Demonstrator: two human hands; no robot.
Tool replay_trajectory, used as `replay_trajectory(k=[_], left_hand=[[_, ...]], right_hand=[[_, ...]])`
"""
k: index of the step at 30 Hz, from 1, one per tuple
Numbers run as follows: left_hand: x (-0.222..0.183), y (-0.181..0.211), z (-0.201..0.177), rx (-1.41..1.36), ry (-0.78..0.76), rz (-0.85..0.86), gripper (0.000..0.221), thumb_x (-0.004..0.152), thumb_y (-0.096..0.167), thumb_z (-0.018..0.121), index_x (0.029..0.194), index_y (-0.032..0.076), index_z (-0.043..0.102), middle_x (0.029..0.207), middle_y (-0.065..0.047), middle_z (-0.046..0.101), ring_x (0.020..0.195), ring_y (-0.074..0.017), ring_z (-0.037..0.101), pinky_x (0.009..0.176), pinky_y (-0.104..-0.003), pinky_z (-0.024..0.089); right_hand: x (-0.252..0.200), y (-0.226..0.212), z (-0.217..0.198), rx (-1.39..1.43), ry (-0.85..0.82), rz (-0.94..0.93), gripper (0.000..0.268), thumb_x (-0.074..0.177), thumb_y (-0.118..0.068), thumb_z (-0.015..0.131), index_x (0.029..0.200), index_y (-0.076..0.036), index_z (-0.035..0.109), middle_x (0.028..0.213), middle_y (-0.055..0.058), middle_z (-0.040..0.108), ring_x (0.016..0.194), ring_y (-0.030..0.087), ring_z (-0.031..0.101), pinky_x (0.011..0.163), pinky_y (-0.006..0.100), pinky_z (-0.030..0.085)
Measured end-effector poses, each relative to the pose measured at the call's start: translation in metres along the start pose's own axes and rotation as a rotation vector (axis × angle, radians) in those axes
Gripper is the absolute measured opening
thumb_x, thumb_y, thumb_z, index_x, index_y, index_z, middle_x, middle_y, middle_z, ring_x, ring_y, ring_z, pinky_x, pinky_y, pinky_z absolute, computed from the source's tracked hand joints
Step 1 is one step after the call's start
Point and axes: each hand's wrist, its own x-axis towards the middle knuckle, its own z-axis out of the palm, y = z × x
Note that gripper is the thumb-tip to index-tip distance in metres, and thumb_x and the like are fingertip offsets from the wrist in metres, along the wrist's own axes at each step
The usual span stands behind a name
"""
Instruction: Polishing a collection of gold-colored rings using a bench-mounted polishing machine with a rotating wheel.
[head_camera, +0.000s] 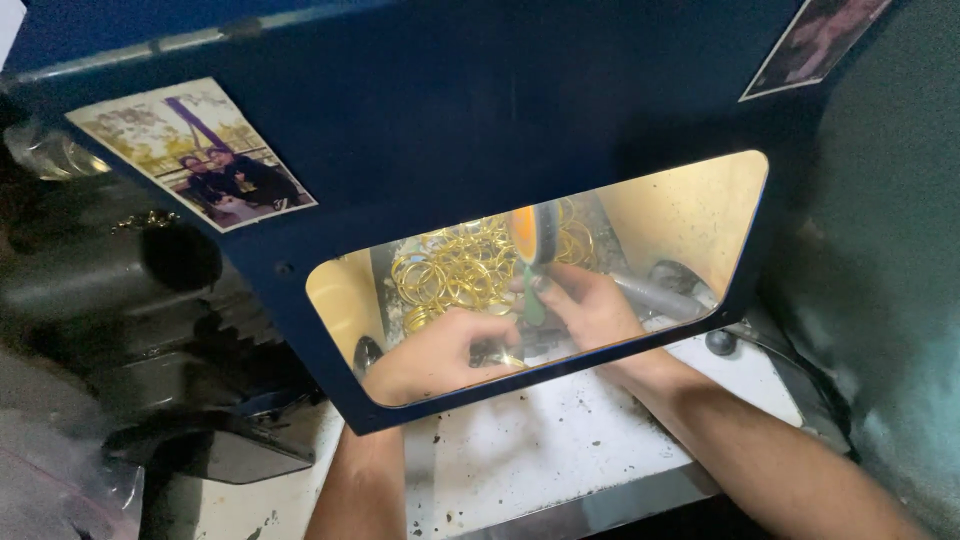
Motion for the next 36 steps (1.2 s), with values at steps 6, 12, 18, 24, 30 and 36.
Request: replay_trajectory(k=[6, 12, 18, 24, 30, 36], left_hand=[[-0.001, 0.010, -0.002, 0.019, 0.005, 0.010, 0.022, 0.084, 0.031, 0.076, 0.092, 0.010, 0.076, 0.077, -0.014, 0.075, 0.078, -0.0257, 0.067, 0.076, -0.039, 0.054], [-0.001, 0.007, -0.001, 0.024, 0.036, 0.031, 0.021, 0.086, 0.028, 0.076, 0.093, 0.009, 0.076, 0.076, -0.016, 0.074, 0.076, -0.0270, 0.067, 0.074, -0.039, 0.054], [-0.001, -0.002, 0.000, -0.019, 0.190, 0.198, 0.012, 0.088, 0.022, 0.074, 0.093, 0.011, 0.076, 0.077, -0.010, 0.075, 0.078, -0.0264, 0.070, 0.079, -0.039, 0.056], [0.003, -0.012, 0.004, 0.020, 0.337, 0.325, 0.010, 0.090, 0.021, 0.074, 0.096, 0.012, 0.076, 0.078, -0.005, 0.070, 0.080, -0.0211, 0.066, 0.080, -0.037, 0.054], [0.005, -0.009, 0.007, 0.041, 0.473, 0.441, 0.009, 0.087, 0.016, 0.077, 0.096, 0.014, 0.077, 0.087, -0.007, 0.074, 0.083, -0.0257, 0.070, 0.080, -0.038, 0.056], [0.017, -0.019, 0.015, 0.057, 0.534, 0.461, 0.010, 0.089, 0.014, 0.077, 0.099, 0.012, 0.078, 0.091, -0.008, 0.076, 0.086, -0.0263, 0.072, 0.080, -0.039, 0.057]], right_hand=[[-0.005, -0.002, 0.001, -0.067, 0.005, 0.022, 0.041, 0.099, -0.034, 0.062, 0.117, 0.002, 0.073, 0.101, 0.021, 0.079, 0.110, 0.029, 0.074, 0.103, 0.048, 0.052], [-0.004, 0.002, -0.007, -0.060, -0.039, -0.042, 0.036, 0.101, -0.035, 0.060, 0.101, -0.003, 0.076, 0.089, 0.015, 0.078, 0.098, 0.021, 0.072, 0.099, 0.046, 0.055], [-0.016, 0.004, -0.040, -0.560, -0.332, -0.088, 0.050, 0.078, -0.033, 0.085, 0.121, -0.009, 0.075, 0.124, 0.021, 0.072, 0.126, 0.042, 0.063, 0.107, 0.052, 0.050], [-0.017, 0.027, -0.049, -1.016, -0.574, -0.257, 0.033, 0.090, -0.040, 0.071, 0.112, -0.016, 0.073, 0.110, 0.013, 0.073, 0.113, 0.039, 0.064, 0.098, 0.050, 0.054], [0.016, -0.008, -0.056, -0.741, -0.374, -0.293, 0.047, 0.081, -0.026, 0.078, 0.125, -0.009, 0.069, 0.117, 0.022, 0.071, 0.112, 0.044, 0.068, 0.096, 0.056, 0.056], [0.040, 0.048, -0.046, -0.335, -0.293, -0.533, 0.023, 0.084, -0.007, 0.076, 0.107, -0.010, 0.079, 0.101, 0.013, 0.079, 0.098, 0.031, 0.076, 0.090, 0.047, 0.059]])
